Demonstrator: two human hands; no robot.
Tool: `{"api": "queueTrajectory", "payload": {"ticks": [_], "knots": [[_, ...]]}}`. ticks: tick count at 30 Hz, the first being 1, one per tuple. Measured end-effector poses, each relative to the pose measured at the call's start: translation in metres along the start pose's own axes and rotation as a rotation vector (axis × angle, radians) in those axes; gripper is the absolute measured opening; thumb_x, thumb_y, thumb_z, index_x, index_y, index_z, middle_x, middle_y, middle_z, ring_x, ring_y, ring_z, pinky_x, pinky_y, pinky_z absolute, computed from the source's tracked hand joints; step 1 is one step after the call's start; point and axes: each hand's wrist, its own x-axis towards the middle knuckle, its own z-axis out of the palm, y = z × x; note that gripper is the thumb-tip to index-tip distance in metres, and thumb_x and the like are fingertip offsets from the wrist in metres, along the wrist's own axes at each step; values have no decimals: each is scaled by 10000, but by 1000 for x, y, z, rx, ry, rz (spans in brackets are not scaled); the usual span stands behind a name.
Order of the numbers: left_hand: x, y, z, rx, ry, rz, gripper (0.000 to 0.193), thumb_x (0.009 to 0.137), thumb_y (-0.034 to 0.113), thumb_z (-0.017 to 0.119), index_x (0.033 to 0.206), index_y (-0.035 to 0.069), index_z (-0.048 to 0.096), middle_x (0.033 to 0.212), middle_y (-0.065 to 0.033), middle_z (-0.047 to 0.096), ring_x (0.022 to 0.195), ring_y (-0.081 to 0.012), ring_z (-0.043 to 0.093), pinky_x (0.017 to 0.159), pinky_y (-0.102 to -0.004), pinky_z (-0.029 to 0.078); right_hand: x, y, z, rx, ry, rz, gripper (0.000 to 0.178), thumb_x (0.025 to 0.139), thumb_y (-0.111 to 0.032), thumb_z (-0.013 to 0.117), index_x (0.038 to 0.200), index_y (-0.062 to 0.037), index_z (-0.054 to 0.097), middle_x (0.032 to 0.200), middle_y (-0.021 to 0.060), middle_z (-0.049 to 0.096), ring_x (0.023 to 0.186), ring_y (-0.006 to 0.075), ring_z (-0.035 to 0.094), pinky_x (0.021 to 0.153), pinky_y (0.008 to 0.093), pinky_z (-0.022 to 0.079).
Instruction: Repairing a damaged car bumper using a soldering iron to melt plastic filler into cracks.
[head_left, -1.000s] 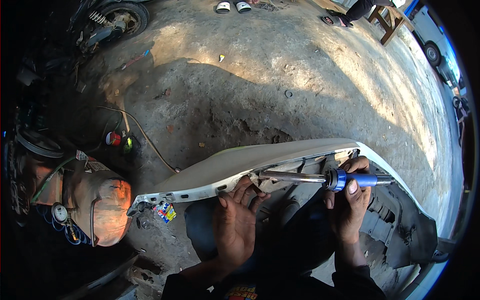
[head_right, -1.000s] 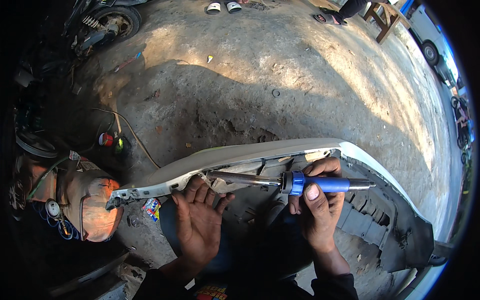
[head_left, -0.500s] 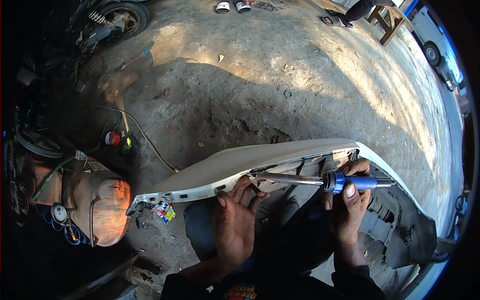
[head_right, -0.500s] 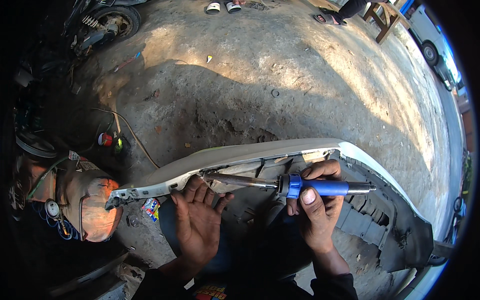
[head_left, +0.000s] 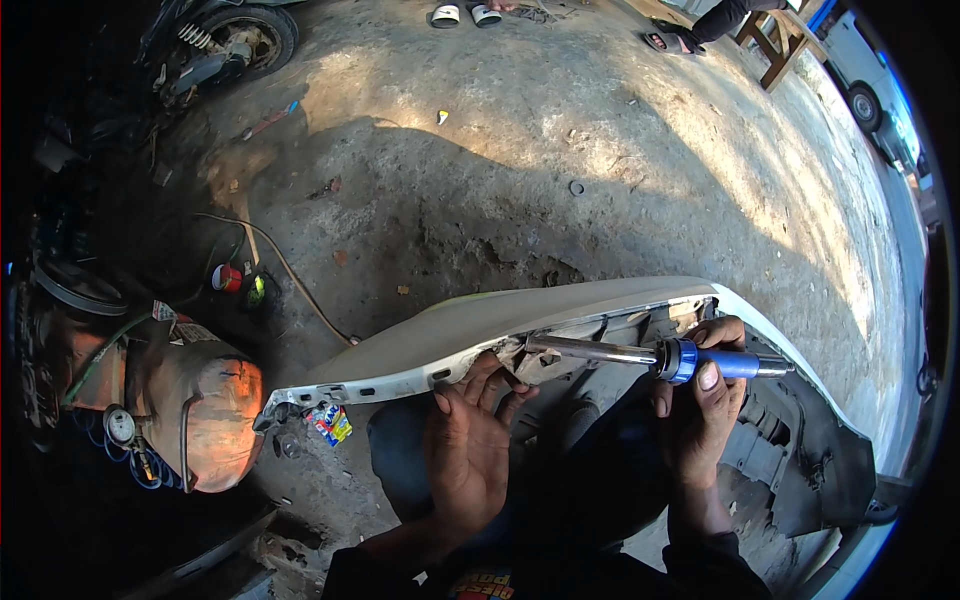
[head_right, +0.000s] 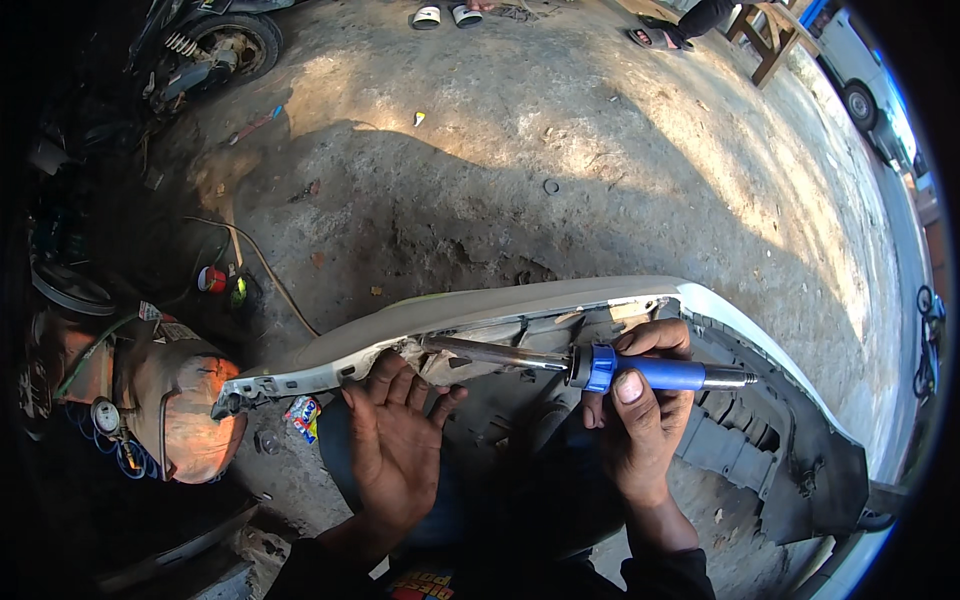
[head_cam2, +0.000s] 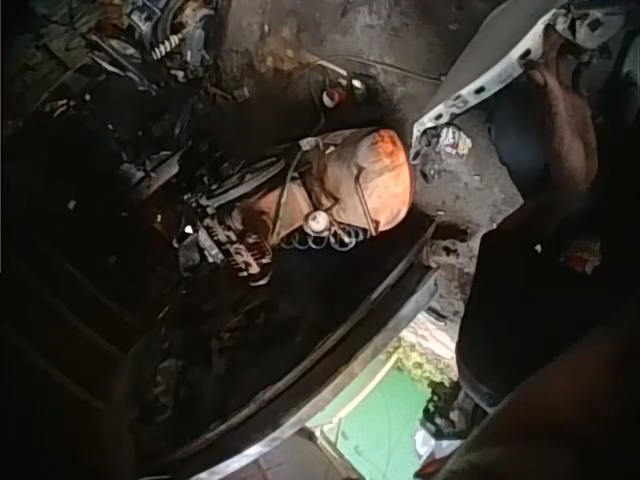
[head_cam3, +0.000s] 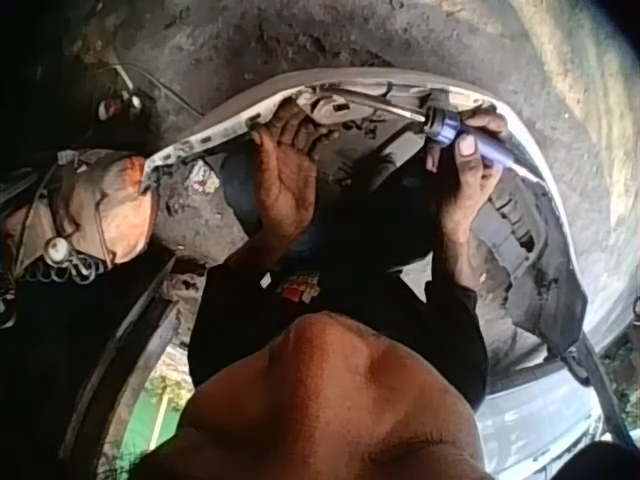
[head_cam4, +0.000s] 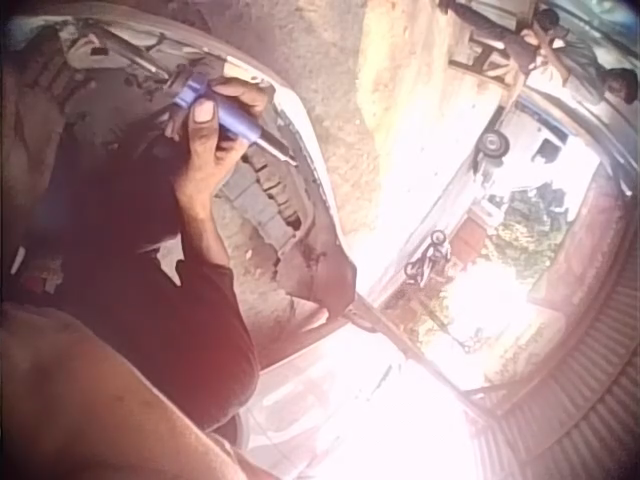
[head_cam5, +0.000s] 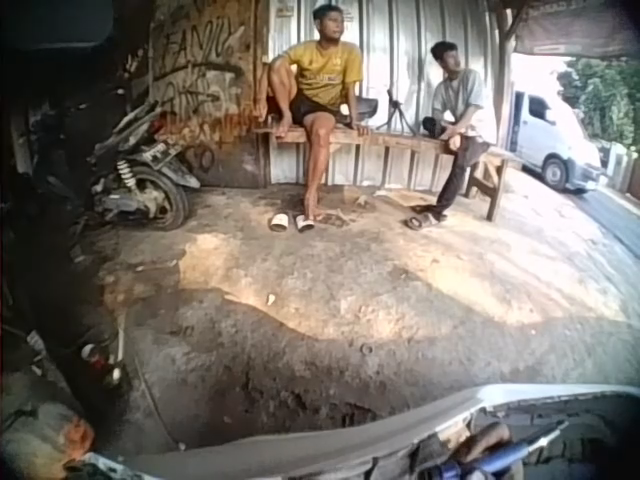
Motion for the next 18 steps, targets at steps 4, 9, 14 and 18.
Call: {"api": "queueTrajectory", "payload": {"ticks": [4,9,14,18], "knots": [[-1,-1,0,-10,30,-4,560,1040,511,326,1354,71,469,1339,-116,529,1219,-234,516,1051,-488,417,0,0,2,13,31,-21,373,885,-237,702,1034,-13,443,803,60,490,482,100,466,441,217,383],[-1,0,1,3,54,-11,567,1036,522,328,1346,69,475,1325,-112,536,1175,-225,537,1046,-483,421,-1,4,-3,-35,-39,-21,386,911,-298,678,1055,-31,439,869,74,520,502,87,465,418,188,376],[0,0,0,-6,30,-5,567,1036,520,331,1345,69,480,1324,-108,539,1188,-225,534,1047,-482,421,-1,1,3,26,-14,-6,373,884,-234,703,1035,-15,442,781,57,491,481,102,473,447,222,383],[0,0,3,9,46,-10,564,1038,514,328,1349,68,477,1333,-104,537,1199,-227,531,1049,-484,421,0,-1,4,-8,32,-9,372,883,-233,699,1035,-14,439,750,50,482,478,99,467,452,219,387]]}}
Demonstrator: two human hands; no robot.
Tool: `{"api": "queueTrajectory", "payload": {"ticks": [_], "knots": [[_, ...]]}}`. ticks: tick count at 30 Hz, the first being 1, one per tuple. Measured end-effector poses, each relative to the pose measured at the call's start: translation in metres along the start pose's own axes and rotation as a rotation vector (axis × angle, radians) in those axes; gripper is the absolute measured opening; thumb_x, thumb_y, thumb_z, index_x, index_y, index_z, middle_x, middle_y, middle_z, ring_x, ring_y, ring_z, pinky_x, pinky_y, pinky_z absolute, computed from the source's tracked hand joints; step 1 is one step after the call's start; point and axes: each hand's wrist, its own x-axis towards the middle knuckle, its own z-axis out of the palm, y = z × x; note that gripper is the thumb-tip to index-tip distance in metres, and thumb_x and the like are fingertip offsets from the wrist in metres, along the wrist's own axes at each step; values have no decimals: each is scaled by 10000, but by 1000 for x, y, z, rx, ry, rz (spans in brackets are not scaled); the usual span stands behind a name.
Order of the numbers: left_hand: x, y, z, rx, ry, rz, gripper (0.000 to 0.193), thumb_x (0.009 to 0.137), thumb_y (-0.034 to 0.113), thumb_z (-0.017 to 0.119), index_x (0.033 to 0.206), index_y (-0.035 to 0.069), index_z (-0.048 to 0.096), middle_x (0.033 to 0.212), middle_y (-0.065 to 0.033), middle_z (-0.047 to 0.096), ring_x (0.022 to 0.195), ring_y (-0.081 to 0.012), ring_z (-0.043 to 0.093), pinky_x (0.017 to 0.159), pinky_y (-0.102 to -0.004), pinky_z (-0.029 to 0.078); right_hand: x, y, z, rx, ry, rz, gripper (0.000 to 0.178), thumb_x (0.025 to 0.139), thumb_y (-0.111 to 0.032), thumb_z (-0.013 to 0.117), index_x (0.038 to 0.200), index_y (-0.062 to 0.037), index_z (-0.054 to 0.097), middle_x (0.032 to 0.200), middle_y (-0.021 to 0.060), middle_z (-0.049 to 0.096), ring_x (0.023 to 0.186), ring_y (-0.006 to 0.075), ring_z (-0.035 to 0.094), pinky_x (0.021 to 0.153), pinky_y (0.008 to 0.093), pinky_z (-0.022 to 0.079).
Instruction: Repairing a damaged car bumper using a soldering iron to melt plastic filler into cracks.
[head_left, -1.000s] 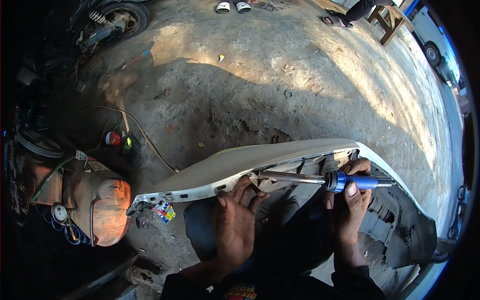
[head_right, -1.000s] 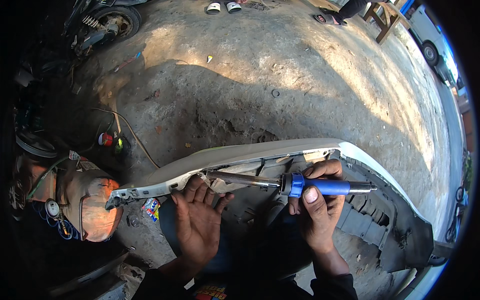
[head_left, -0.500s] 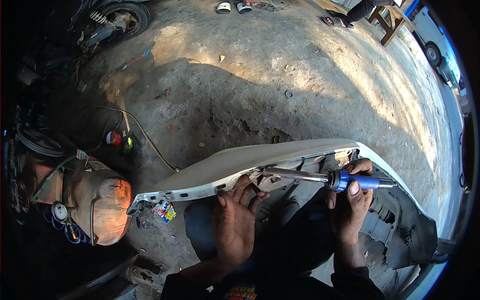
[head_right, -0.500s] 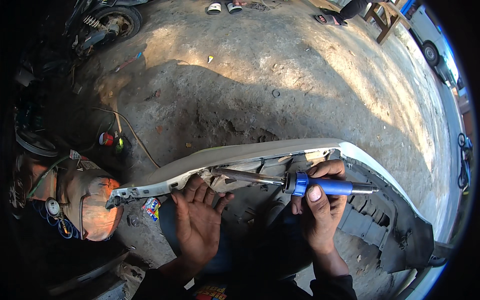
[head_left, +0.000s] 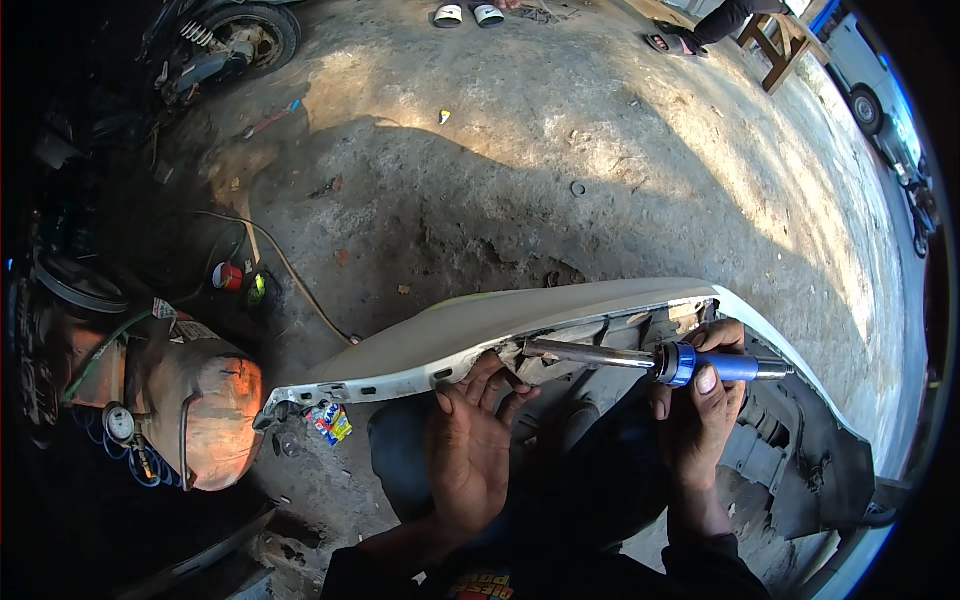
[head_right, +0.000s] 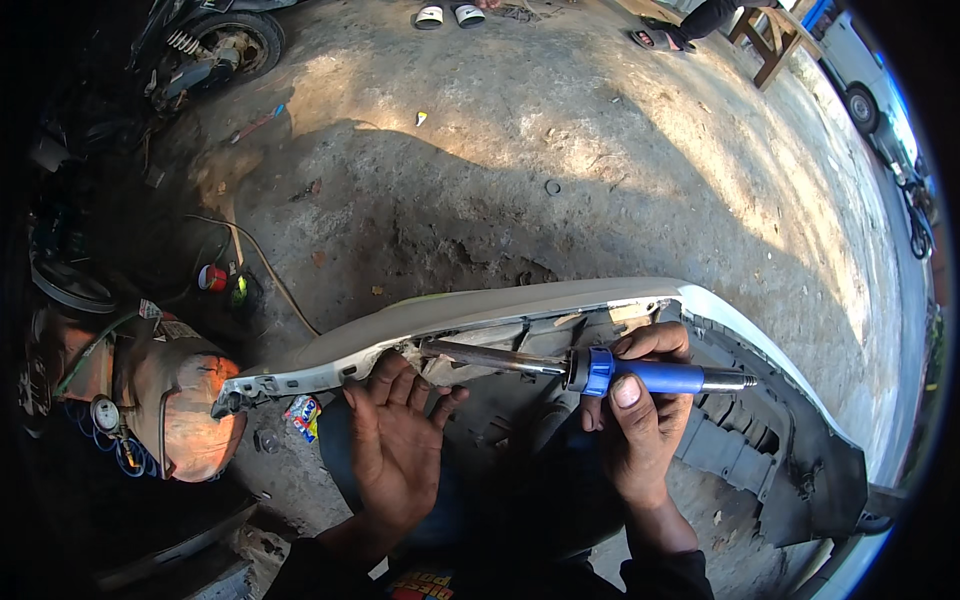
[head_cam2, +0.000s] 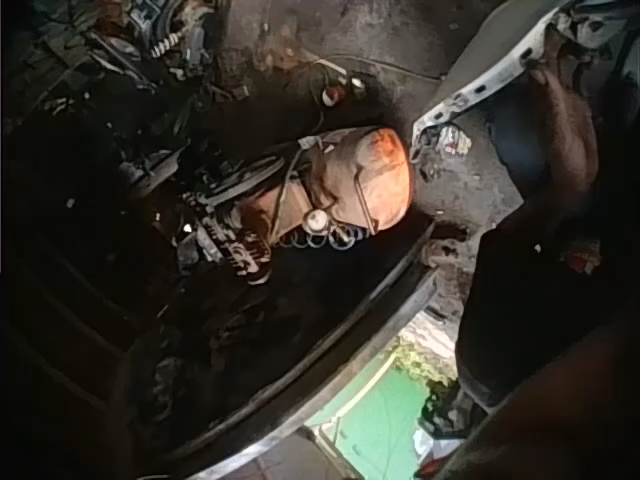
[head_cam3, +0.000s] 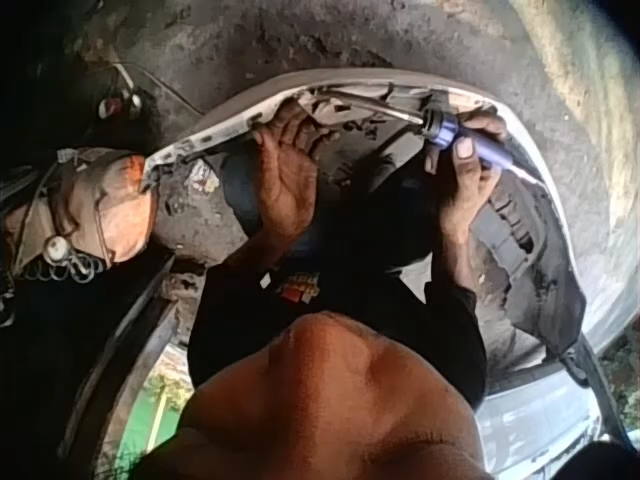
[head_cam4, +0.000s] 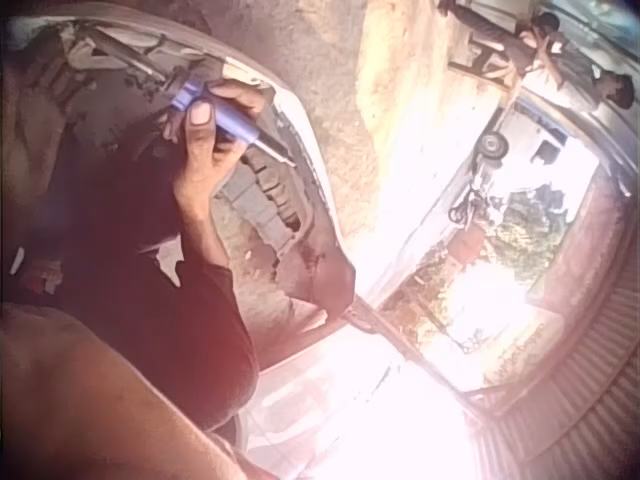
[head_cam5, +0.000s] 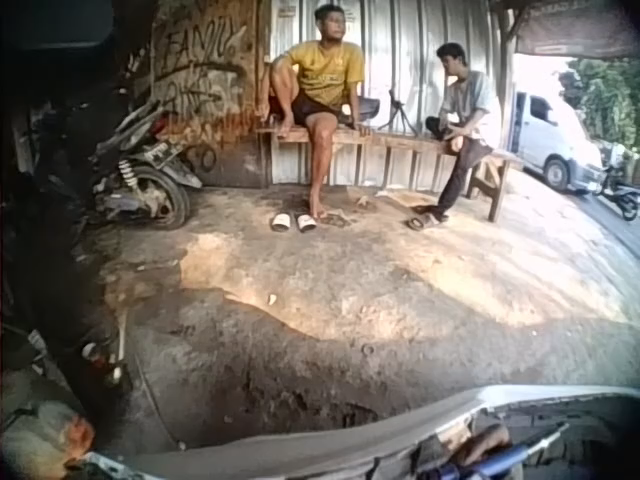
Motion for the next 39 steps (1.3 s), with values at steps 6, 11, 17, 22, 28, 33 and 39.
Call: {"api": "queueTrajectory", "payload": {"ticks": [6,11,17,22,28,33,39], "knots": [[0,-1,-3,-11,-29,9,563,1040,509,325,1352,65,474,1343,-102,535,1219,-232,522,1053,-488,421,0,1,0,8,-19,-5,373,881,-233,697,1035,-12,438,781,58,489,477,99,465,452,219,389],[0,-1,-2,-12,-30,18,564,1039,510,329,1358,65,465,1360,-106,520,1244,-233,502,1052,-488,424,-1,0,1,-1,11,4,370,884,-231,695,1035,-14,437,752,49,484,477,99,466,455,219,386],[1,1,-2,8,-67,4,564,1038,512,330,1354,65,467,1371,-108,511,1264,-234,488,1052,-489,421,0,2,-1,22,-45,-8,387,883,-247,710,1035,-18,437,754,52,486,477,101,466,458,218,376],[1,1,-2,-2,-59,11,563,1040,510,322,1349,64,470,1369,-109,516,1258,-237,495,1051,-491,420,-1,3,-2,18,-56,-20,389,888,-250,707,1033,-14,434,754,56,487,482,101,471,456,222,387],[1,0,-3,-1,-42,8,560,1043,504,314,1345,60,474,1351,-110,533,1229,-237,516,1049,-488,421,-1,0,0,8,-3,-20,395,886,-250,712,1034,-13,433,762,56,491,486,100,477,455,216,390],[1,0,-2,3,-45,7,560,1044,503,317,1346,58,473,1337,-115,539,1204,-236,530,1049,-485,422,-2,4,0,32,-76,-26,404,884,-251,718,1040,-13,431,780,62,498,491,100,481,455,213,389],[0,0,-2,7,-34,8,567,1039,514,327,1348,62,473,1339,-110,536,1191,-232,536,1049,-484,421,-1,3,-1,32,-61,-29,389,888,-240,710,1042,-13,433,786,65,496,497,99,482,456,215,388]]}}
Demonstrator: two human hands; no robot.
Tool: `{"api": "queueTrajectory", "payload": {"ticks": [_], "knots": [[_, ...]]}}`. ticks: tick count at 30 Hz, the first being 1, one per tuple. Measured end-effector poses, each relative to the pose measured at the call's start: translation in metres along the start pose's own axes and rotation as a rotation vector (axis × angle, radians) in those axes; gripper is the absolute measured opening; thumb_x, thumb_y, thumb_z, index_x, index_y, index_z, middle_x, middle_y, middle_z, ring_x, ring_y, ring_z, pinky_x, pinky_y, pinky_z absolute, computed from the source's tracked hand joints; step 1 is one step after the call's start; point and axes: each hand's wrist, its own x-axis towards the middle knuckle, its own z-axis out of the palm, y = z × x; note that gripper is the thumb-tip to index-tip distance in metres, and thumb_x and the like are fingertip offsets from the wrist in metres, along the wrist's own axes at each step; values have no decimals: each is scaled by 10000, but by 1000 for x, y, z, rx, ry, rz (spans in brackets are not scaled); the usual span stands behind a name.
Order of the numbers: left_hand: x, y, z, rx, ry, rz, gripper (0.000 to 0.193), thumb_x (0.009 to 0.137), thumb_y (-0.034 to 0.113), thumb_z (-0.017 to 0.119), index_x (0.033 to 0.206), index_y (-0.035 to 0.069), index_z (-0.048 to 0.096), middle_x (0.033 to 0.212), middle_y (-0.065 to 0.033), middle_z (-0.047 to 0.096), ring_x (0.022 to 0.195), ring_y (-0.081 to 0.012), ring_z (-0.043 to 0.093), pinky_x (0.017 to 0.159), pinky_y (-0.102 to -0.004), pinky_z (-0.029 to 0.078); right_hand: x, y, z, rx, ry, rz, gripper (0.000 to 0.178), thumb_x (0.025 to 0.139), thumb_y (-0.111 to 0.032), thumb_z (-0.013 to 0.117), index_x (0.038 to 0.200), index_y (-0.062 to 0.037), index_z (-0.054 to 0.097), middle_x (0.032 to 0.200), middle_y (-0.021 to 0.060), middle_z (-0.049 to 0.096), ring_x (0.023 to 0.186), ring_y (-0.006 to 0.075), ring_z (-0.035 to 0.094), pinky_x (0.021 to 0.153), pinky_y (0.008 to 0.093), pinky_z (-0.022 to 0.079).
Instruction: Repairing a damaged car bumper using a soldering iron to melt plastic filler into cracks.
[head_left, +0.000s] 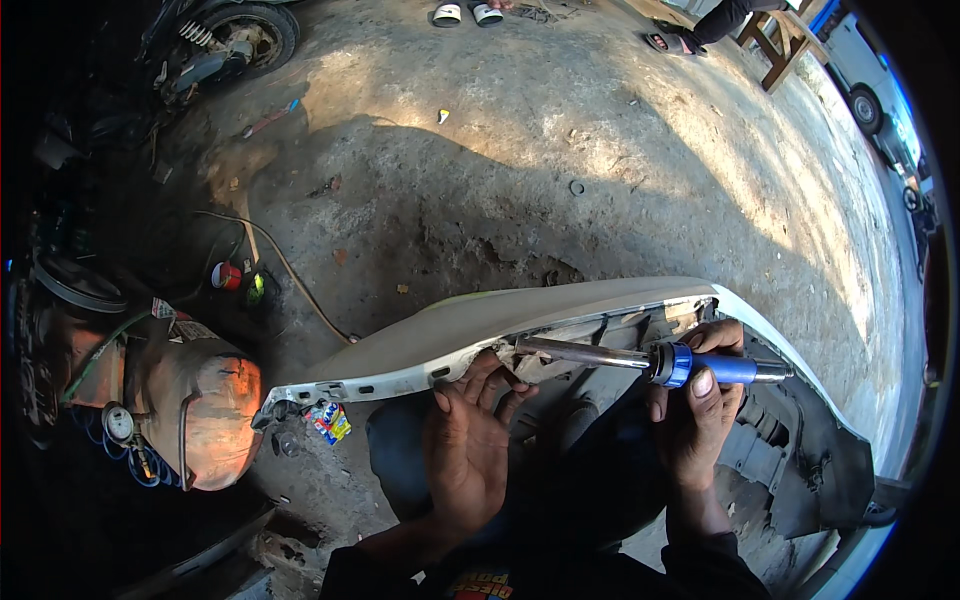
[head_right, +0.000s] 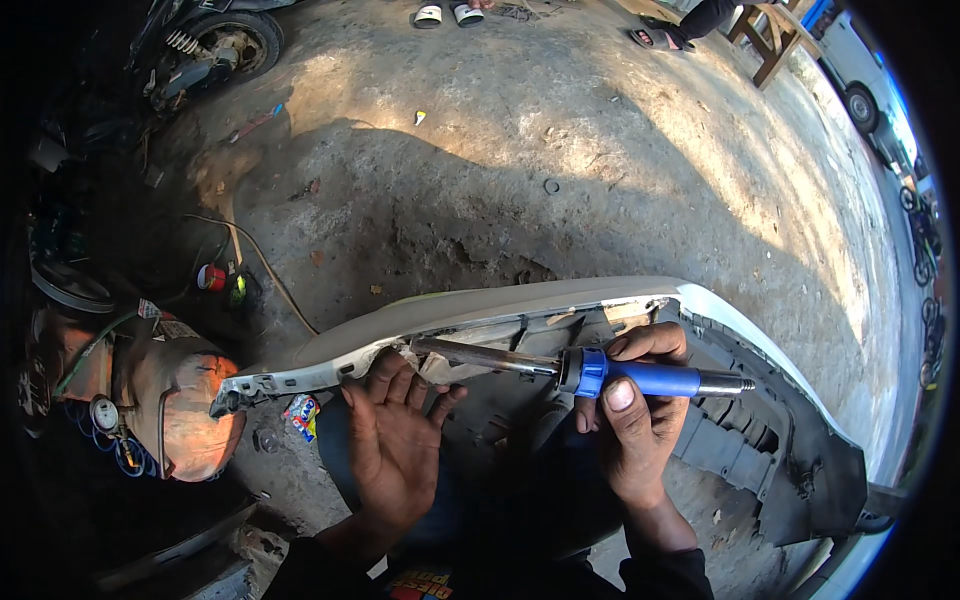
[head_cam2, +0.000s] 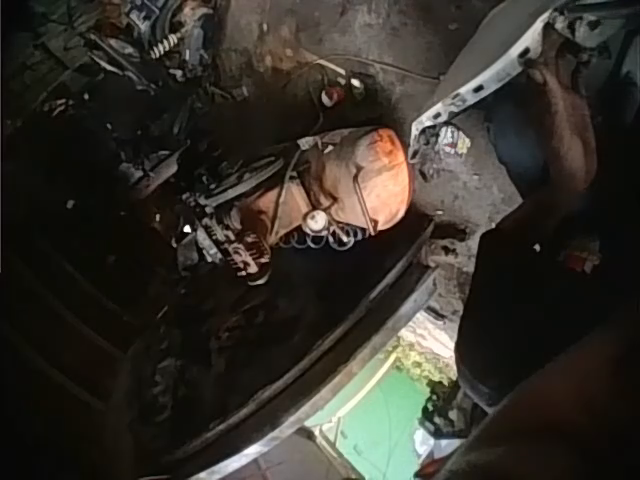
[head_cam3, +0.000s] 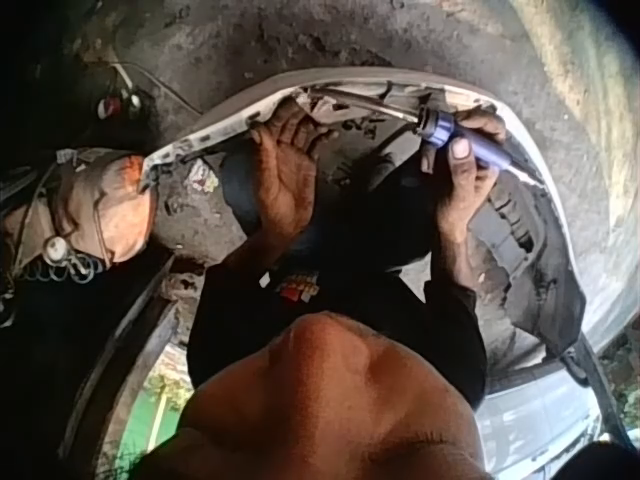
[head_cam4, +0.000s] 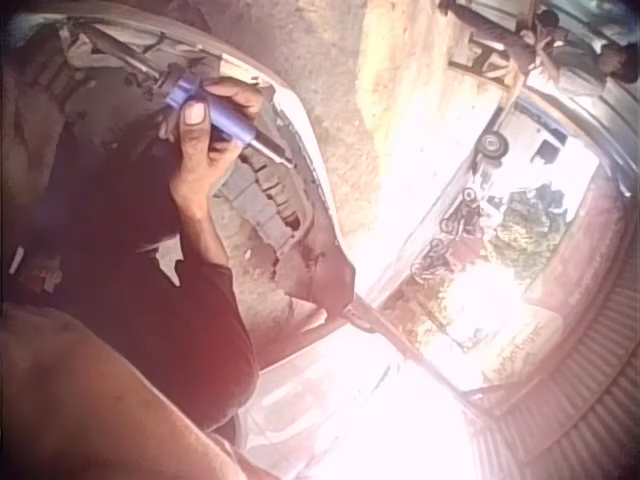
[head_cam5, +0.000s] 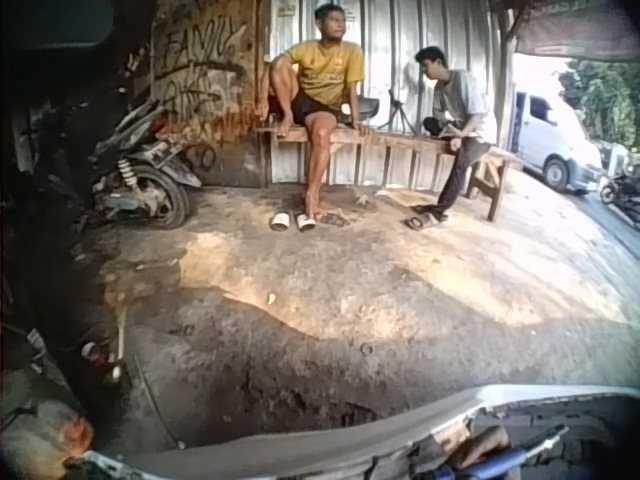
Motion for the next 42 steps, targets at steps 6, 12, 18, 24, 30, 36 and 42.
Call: {"api": "queueTrajectory", "payload": {"ticks": [6,12,18,24,30,36,42], "knots": [[0,1,0,-5,-18,-5,570,1035,519,333,1350,65,473,1342,-107,534,1202,-232,531,1049,-486,422,0,1,-5,-36,-13,-1,393,900,-270,693,1044,-21,426,840,69,496,488,93,468,436,210,384],[-1,-1,-3,-8,5,-10,575,1035,525,328,1353,69,473,1349,-99,534,1224,-230,522,1049,-488,422,-1,1,-3,2,-13,11,388,887,-239,711,1042,-11,436,857,76,499,502,98,485,461,217,390],[1,-1,-1,-13,-26,6,570,1037,519,327,1354,69,474,1354,-100,531,1251,-228,500,1049,-493,420,-2,1,-6,-4,12,8,390,884,-235,713,1043,-8,438,900,78,499,510,97,488,458,220,411],[1,0,-2,-3,-30,7,562,1037,514,333,1352,71,476,1357,-89,532,1249,-228,502,1051,-493,418,-2,2,-6,8,19,11,387,878,-220,715,1045,-6,439,941,85,497,517,101,493,456,217,415],[1,-1,-1,-22,-9,6,562,1035,515,337,1350,70,477,1354,-80,536,1267,-231,490,1052,-497,418,0,3,-5,-83,33,-7,398,903,-302,682,1052,-41,422,891,64,507,489,82,458,407,194,387],[0,-2,-2,-17,-2,10,566,1035,516,337,1352,67,470,1365,-89,524,1280,-234,481,1056,-500,413,-2,1,-6,15,43,25,393,875,-219,717,1049,-1,440,946,89,494,513,107,498,455,220,418],[0,-1,-3,-31,-22,6,565,1036,516,330,1351,69,471,1367,-101,520,1281,-237,479,1057,-500,413,-3,2,-6,7,40,28,401,873,-227,719,1052,0,441,942,88,493,502,109,494,450,222,410]]}}
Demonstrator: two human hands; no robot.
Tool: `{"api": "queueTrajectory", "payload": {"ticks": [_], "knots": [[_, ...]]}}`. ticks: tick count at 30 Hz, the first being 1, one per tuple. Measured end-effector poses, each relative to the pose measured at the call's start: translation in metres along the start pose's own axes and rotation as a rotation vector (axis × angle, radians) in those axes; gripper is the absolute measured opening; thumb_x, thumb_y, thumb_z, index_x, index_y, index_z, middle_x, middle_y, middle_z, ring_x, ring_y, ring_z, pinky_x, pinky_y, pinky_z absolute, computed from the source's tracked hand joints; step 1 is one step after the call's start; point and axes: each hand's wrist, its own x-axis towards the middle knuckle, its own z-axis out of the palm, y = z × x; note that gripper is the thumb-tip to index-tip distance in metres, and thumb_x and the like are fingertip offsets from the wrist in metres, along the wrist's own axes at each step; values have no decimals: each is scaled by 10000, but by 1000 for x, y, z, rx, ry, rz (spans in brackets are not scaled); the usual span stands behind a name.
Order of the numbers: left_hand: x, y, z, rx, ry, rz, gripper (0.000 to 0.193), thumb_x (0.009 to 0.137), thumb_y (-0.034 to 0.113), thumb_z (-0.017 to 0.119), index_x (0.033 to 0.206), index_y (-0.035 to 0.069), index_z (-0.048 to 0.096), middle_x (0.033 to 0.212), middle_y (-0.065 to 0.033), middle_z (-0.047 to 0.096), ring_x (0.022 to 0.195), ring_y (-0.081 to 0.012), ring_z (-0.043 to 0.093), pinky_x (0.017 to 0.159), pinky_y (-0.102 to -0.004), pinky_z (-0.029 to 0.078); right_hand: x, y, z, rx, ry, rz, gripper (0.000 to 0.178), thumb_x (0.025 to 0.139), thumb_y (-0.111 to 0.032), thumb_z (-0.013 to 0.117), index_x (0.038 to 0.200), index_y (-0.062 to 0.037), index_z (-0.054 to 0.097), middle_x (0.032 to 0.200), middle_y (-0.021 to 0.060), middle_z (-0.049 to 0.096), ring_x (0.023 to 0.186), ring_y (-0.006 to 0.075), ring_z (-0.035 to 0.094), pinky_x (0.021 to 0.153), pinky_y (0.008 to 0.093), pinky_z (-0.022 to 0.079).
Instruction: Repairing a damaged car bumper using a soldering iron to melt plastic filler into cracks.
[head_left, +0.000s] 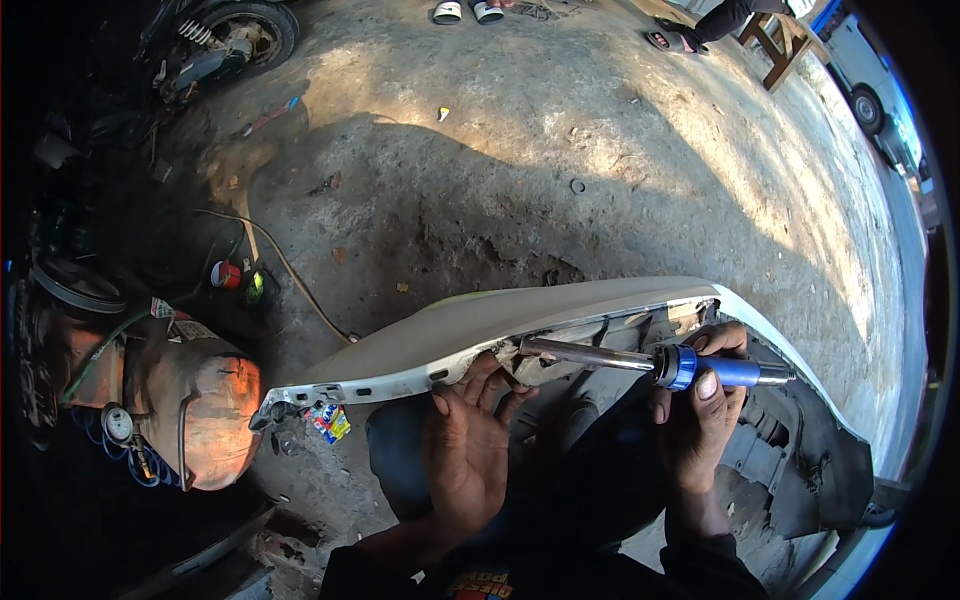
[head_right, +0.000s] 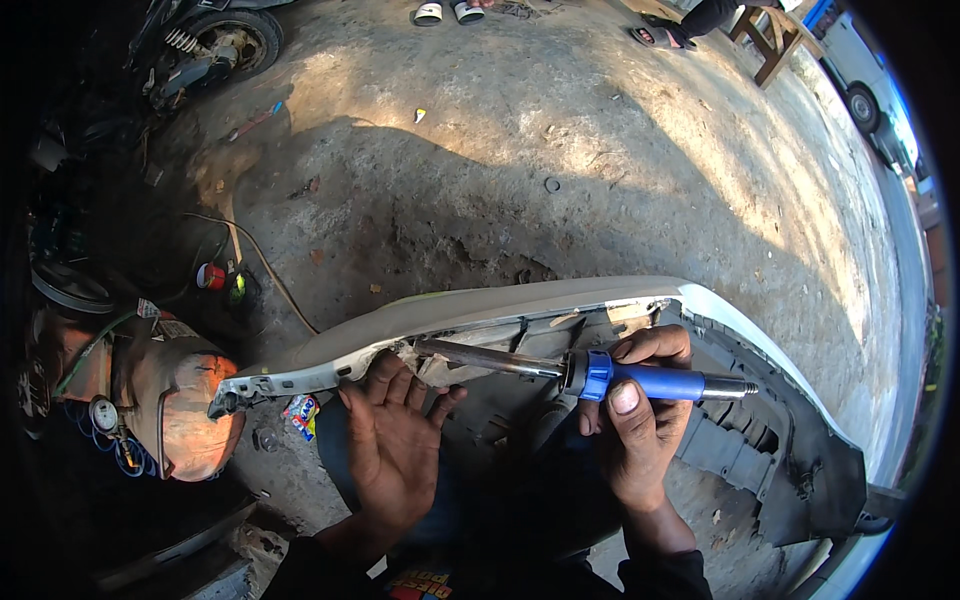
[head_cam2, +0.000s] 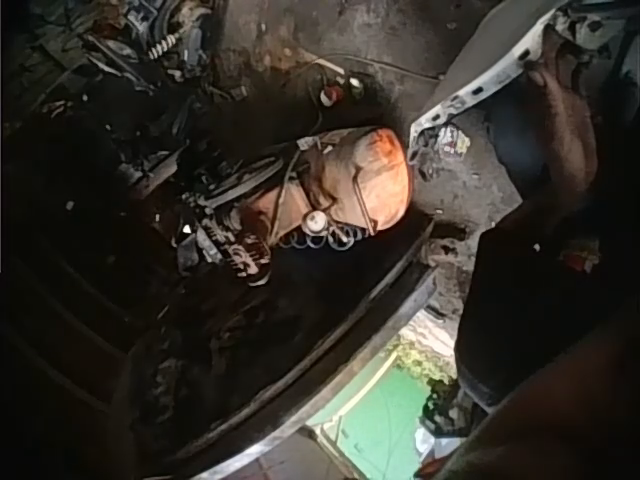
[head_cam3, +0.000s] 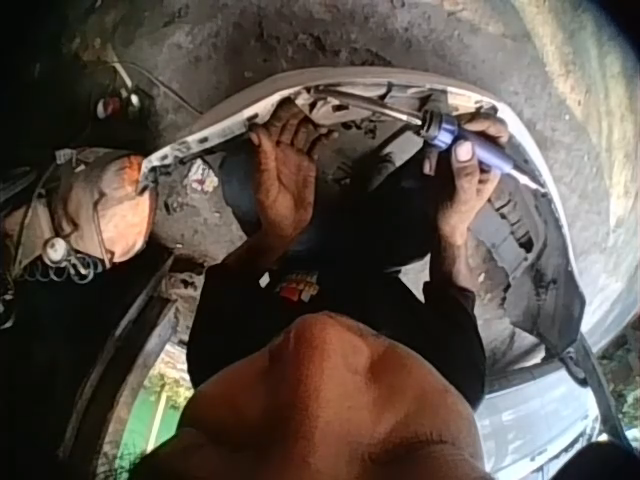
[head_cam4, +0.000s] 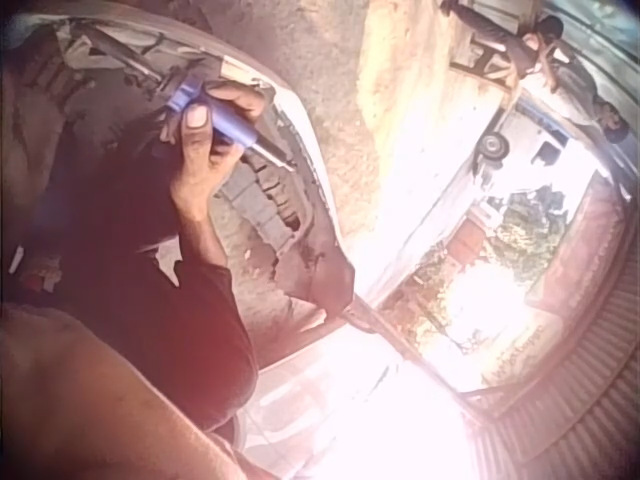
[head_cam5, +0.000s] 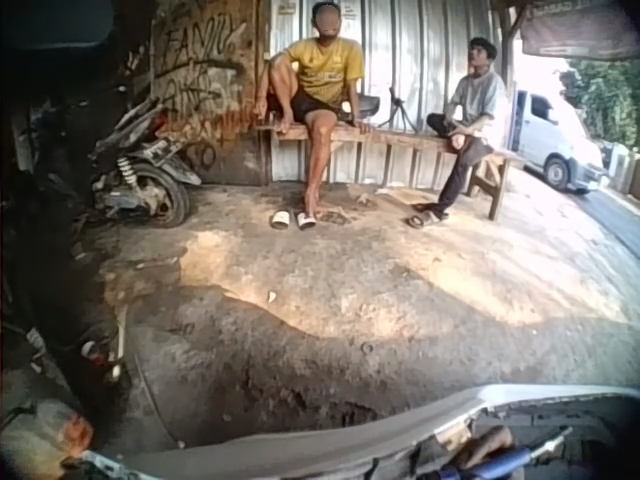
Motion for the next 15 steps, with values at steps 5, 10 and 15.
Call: {"api": "queueTrajectory", "payload": {"ticks": [5,10,15], "knots": [[0,2,2,18,7,-17,563,1032,524,338,1350,82,480,1370,-96,511,1260,-241,490,1059,-509,408,3,-4,3,-25,18,-19,402,882,-261,706,1047,-10,439,893,84,500,489,106,482,433,219,387],[-1,6,4,24,-20,-52,538,1015,432,438,1378,35,429,1384,-132,476,1257,-258,477,1062,-501,395,16,-14,-12,131,116,-92,338,954,-342,600,1056,-63,437,774,52,519,450,96,425,428,199,341],[3,13,17,58,5,-165,571,943,254,543,1403,-31,361,1355,-178,462,1201,-266,495,1063,-458,385,22,-38,-68,185,346,-335,332,1033,-302,469,1176,-12,543,853,44,574,552,55,392,454,194,323]]}}
